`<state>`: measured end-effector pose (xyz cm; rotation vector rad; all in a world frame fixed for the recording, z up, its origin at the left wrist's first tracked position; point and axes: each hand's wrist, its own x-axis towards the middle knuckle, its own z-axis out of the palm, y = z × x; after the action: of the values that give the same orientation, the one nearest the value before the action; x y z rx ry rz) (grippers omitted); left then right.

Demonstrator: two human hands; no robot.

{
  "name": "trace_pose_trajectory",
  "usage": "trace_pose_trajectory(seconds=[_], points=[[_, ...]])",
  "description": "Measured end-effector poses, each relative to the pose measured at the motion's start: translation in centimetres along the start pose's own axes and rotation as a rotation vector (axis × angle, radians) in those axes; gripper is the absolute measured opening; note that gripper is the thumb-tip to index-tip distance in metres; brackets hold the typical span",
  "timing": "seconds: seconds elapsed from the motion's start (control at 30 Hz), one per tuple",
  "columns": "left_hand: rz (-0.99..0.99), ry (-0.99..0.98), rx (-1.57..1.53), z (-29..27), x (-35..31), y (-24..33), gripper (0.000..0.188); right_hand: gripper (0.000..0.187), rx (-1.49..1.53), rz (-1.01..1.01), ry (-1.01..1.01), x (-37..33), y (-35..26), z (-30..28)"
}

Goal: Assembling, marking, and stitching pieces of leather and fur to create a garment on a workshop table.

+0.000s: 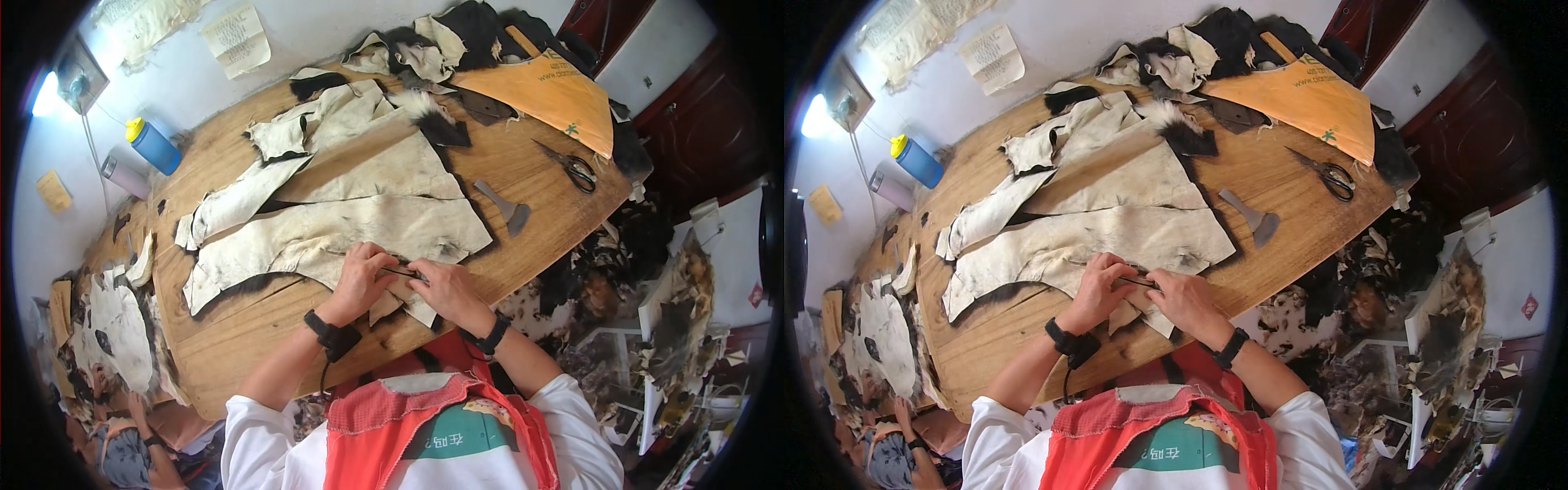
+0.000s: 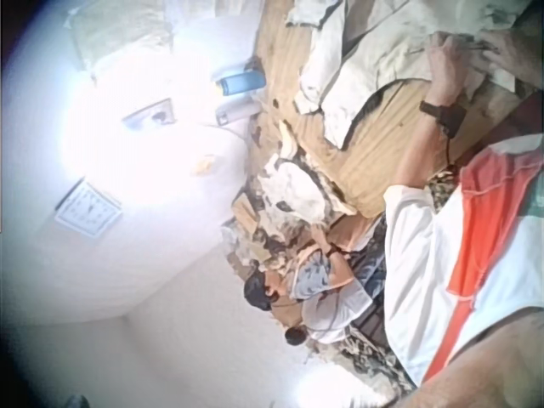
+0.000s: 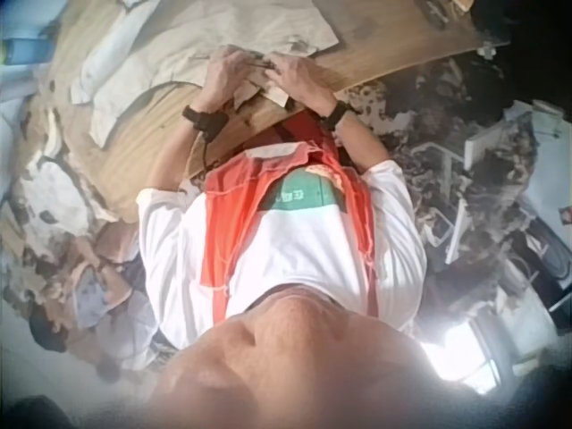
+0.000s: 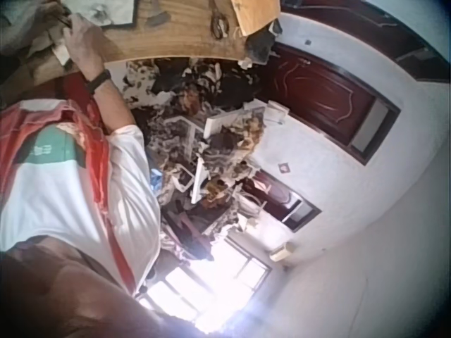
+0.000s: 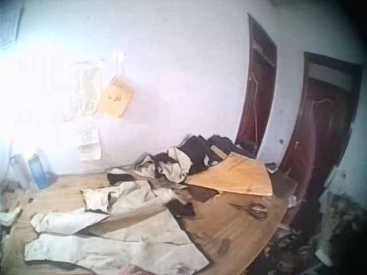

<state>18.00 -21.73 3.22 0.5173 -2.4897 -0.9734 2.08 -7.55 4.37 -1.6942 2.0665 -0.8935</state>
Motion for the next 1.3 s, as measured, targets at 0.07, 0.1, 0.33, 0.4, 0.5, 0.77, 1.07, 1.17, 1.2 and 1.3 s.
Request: trace_pose_trajectory(seconds=[0.07,0.1,0.33,0.4,0.5,0.77,1.07,1.17,1.2,1.3], points=[[-0.004,-0.008,-0.005,0.1,0.0,-0.1,0.028,0.021,0.001,0.009,0.003,-0.1,0.0,0.0],[-0.006,-0.018,-0.005,0.0,0.0,-0.2,0.027,0.020,0.005,0.018,0.012,-0.1,-0.1,0.1],[0.009,-0.005,-0.009,0.4,0.1,-0.1,0.021,0.015,-0.084,-0.097,0.045,0.2,0.2,0.4],[0.011,0.024,0.041,0.7,0.2,-0.2,0.019,0.013,-0.110,-0.111,0.041,0.5,0.5,0.7],[0.008,0.074,0.092,1.4,0.3,-0.4,0.014,0.012,-0.158,-0.062,-0.002,1.1,0.3,0.5],[0.018,0.090,0.047,0.9,0.6,0.1,0.011,0.011,-0.047,-0.047,0.076,1.5,-0.1,0.5],[-0.018,0.061,0.058,1.3,0.2,-0.9,0.010,0.009,-0.007,-0.088,-0.149,4.7,-0.2,-4.4],[-0.026,0.064,0.042,1.4,0.3,-0.8,0.010,0.009,0.119,-0.169,-0.215,5.6,0.8,-4.4],[-0.036,0.072,0.033,1.4,0.4,-0.8,0.009,0.008,0.159,-0.224,-0.248,5.8,1.4,-4.0],[-0.028,0.071,0.026,1.4,0.6,-0.7,0.009,0.008,0.134,-0.226,-0.230,5.7,2.4,-3.0]])
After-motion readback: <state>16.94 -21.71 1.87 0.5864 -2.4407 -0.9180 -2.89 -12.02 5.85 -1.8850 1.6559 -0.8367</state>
